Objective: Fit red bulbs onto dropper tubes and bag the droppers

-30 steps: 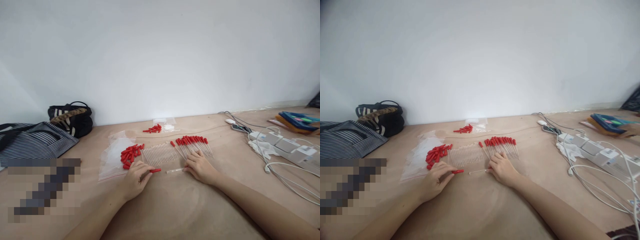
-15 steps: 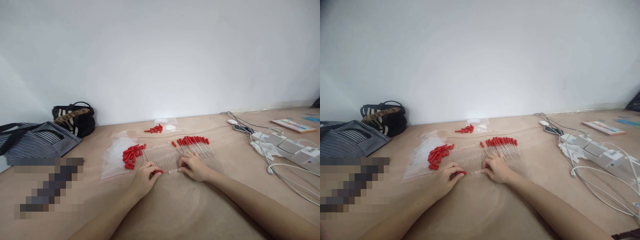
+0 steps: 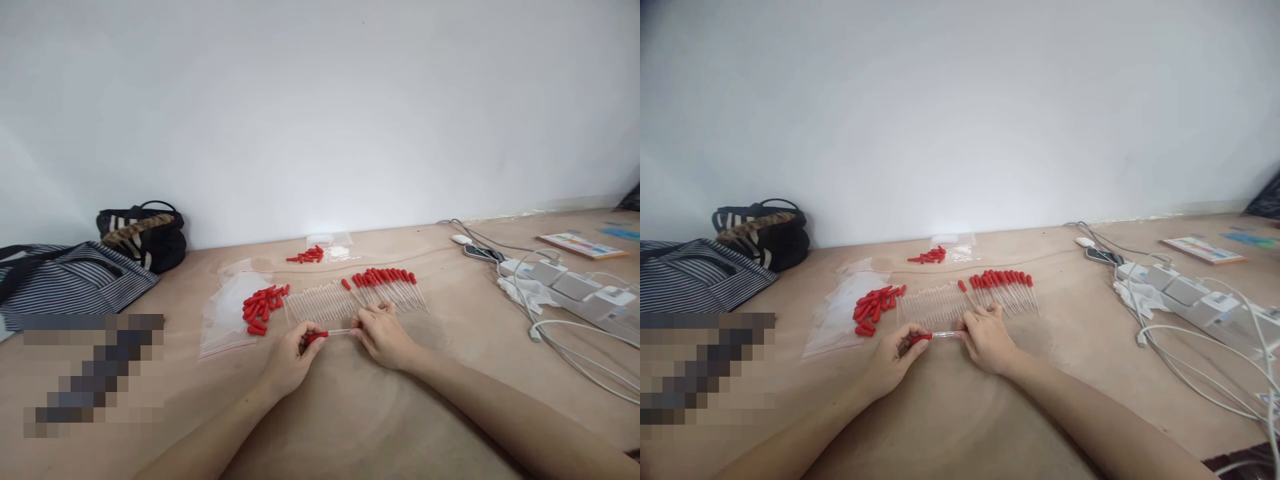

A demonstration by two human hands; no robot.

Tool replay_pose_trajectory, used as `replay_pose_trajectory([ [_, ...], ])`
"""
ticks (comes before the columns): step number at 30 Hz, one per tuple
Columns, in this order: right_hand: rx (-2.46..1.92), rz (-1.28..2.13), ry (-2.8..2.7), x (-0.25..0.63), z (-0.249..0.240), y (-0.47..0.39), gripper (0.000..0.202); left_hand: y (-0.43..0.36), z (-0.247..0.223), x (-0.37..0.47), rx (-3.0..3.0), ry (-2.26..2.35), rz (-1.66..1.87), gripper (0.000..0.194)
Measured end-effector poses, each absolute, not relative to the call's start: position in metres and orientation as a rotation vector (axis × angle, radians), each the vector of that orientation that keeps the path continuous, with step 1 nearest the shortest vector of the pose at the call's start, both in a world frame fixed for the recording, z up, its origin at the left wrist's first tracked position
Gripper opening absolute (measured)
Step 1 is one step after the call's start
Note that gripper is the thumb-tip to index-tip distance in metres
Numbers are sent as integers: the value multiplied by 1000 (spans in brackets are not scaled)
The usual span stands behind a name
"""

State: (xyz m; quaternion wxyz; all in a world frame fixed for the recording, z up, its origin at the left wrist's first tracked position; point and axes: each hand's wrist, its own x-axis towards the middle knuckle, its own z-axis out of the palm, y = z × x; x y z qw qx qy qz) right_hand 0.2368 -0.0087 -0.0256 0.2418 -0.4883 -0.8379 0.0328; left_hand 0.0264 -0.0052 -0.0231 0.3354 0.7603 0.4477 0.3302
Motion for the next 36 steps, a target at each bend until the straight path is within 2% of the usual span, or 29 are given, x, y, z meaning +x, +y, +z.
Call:
replay_pose_trajectory([
  [5, -1278, 144, -2294, 235, -25, -11, 12, -2, -29, 25, 1918, 1125, 905, 14],
  [10, -1118, 270, -2292, 234, -21, -17, 22, -1, -30, 26, 1772, 1055, 959, 12],
  [15, -1091, 350, -2239, 231, -23, -21, 21, -2, -26, 29, 1622, 1075, 994, 15],
  [31, -960, 292, -2229, 225, -31, -23, 15, -4, -25, 32, 1488, 1101, 1081, 18],
  [36, -897, 196, -2255, 230, -28, -19, 22, -4, -28, 30, 1477, 1092, 1054, 18],
])
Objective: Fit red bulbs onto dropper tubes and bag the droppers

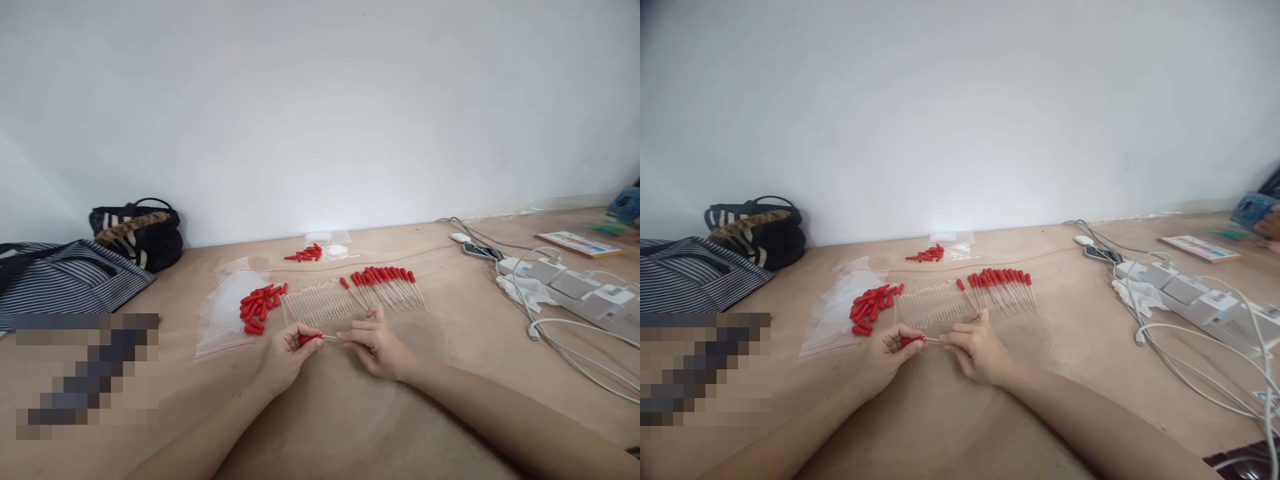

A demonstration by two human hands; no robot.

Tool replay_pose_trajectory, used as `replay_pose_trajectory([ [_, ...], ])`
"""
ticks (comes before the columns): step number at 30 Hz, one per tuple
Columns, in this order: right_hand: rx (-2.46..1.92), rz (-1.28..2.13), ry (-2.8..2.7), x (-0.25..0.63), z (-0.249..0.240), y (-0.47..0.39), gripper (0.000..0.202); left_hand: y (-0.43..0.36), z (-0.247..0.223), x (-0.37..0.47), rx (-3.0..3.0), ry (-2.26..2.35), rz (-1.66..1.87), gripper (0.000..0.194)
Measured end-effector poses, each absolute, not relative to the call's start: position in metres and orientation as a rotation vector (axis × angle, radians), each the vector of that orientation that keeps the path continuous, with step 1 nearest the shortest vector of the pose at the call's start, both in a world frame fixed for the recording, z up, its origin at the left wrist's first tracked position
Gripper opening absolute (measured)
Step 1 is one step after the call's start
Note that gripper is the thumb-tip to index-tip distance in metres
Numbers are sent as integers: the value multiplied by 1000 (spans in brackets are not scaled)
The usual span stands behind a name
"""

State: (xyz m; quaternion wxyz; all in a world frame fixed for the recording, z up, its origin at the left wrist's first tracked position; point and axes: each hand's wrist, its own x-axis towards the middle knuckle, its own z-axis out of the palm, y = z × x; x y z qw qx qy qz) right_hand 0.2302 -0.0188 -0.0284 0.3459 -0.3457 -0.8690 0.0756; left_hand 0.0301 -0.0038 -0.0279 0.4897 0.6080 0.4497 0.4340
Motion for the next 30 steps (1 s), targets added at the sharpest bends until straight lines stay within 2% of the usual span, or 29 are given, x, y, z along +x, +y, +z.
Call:
replay_pose_trajectory([
  [11, -805, -153, -2355, 235, -22, -11, 28, -5, -30, 31, 1519, 1081, 1048, 12],
  [19, -914, 90, -2321, 235, -18, -12, 25, -6, -28, 31, 1526, 1103, 1072, 14],
  [30, -892, 147, -2365, 234, -18, -13, 26, -8, -25, 31, 1546, 1084, 1091, 12],
])
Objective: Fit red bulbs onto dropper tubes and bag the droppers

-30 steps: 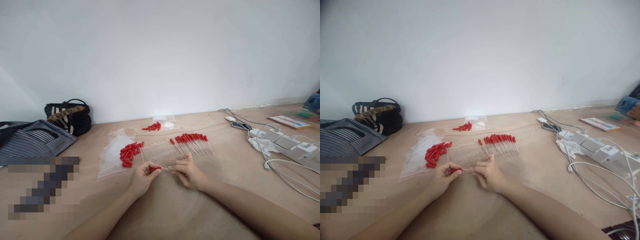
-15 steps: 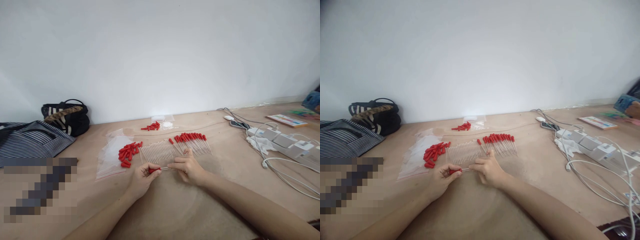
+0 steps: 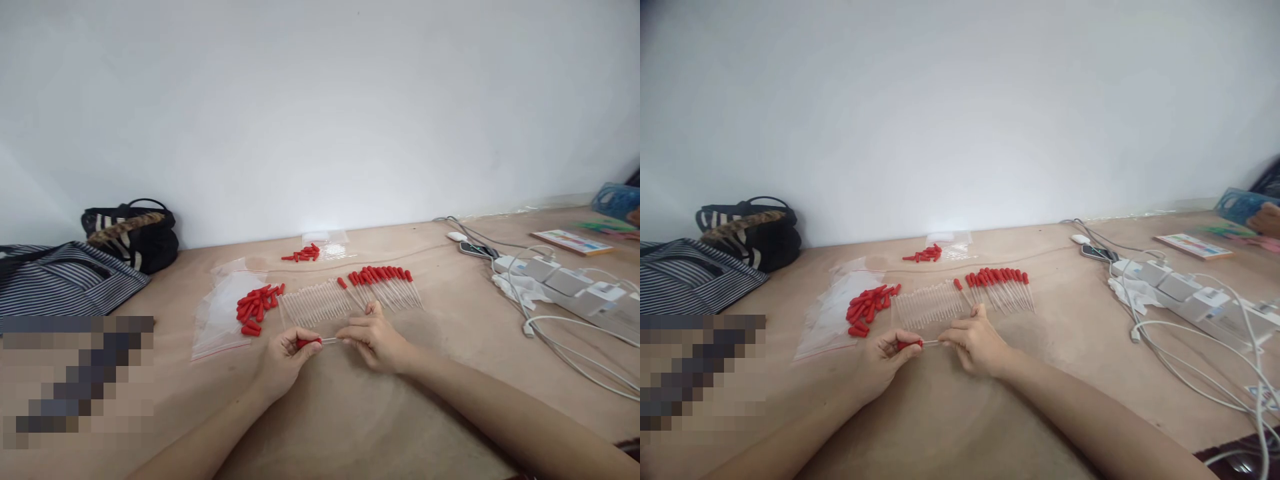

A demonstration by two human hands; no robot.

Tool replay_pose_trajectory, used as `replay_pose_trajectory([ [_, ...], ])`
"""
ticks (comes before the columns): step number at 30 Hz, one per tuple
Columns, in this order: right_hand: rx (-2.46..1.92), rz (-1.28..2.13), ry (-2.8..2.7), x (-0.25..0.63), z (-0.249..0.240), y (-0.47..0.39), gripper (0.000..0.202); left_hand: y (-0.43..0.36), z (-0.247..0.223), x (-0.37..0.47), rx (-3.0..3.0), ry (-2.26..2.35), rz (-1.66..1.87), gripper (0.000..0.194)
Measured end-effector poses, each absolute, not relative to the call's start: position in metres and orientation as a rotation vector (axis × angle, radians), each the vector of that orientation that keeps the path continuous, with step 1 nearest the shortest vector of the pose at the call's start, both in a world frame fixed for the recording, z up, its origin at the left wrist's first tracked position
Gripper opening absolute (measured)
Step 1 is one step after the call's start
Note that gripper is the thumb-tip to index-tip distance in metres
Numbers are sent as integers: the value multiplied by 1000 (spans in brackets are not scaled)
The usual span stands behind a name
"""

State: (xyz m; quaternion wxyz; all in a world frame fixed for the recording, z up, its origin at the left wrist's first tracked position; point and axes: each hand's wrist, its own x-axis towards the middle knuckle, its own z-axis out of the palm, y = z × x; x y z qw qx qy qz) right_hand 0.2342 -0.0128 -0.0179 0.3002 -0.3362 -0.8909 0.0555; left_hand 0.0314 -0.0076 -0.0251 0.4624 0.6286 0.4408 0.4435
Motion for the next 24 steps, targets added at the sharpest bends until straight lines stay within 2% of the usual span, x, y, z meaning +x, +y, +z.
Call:
replay_pose_trajectory([
  [9, -936, 81, -2273, 228, -24, -20, 26, -10, -26, 33, 1519, 1119, 1052, 16],
  [24, -899, -4, -2344, 224, -28, -17, 26, -10, -26, 31, 1738, 1128, 934, 7],
])
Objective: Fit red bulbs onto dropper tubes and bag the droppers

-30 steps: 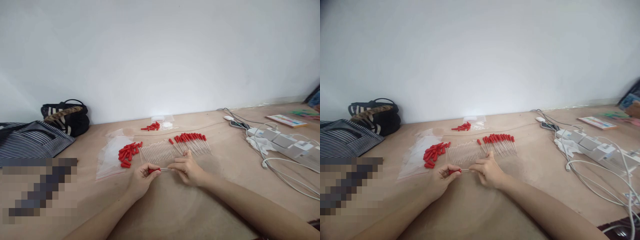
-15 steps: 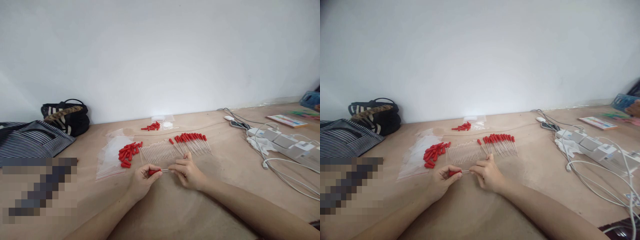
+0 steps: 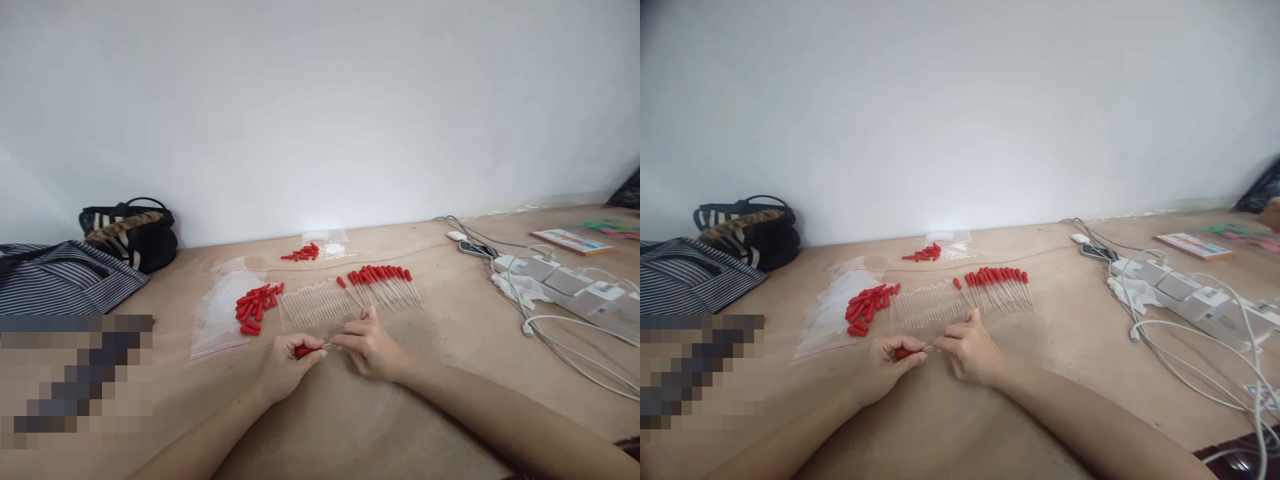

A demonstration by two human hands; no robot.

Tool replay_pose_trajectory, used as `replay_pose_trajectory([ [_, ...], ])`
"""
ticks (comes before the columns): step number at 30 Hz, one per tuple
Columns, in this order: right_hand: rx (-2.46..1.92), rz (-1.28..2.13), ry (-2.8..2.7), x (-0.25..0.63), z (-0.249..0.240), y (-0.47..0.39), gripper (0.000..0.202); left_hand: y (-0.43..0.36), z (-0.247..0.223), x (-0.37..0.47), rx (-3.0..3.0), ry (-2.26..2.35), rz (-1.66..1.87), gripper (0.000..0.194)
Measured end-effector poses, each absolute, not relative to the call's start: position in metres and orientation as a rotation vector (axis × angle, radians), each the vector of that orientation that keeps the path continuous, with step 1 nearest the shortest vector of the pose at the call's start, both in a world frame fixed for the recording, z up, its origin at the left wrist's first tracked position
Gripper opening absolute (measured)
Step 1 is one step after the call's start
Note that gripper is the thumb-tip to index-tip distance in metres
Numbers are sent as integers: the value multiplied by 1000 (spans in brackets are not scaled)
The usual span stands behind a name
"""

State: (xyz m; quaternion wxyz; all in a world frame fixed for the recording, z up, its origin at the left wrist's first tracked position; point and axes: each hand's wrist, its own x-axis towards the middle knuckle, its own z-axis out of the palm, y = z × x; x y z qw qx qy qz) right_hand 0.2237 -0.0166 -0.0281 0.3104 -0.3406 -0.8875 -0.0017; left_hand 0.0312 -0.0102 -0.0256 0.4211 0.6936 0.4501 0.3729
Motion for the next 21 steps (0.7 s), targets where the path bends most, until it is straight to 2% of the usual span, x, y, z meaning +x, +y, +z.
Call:
replay_pose_trajectory([
  [7, -988, 137, -2263, 224, -25, -18, 23, -6, -26, 28, 1588, 1086, 968, 19],
  [21, -1035, 112, -2203, 218, -34, -19, 23, -7, -27, 34, 1476, 1114, 1051, 17],
])
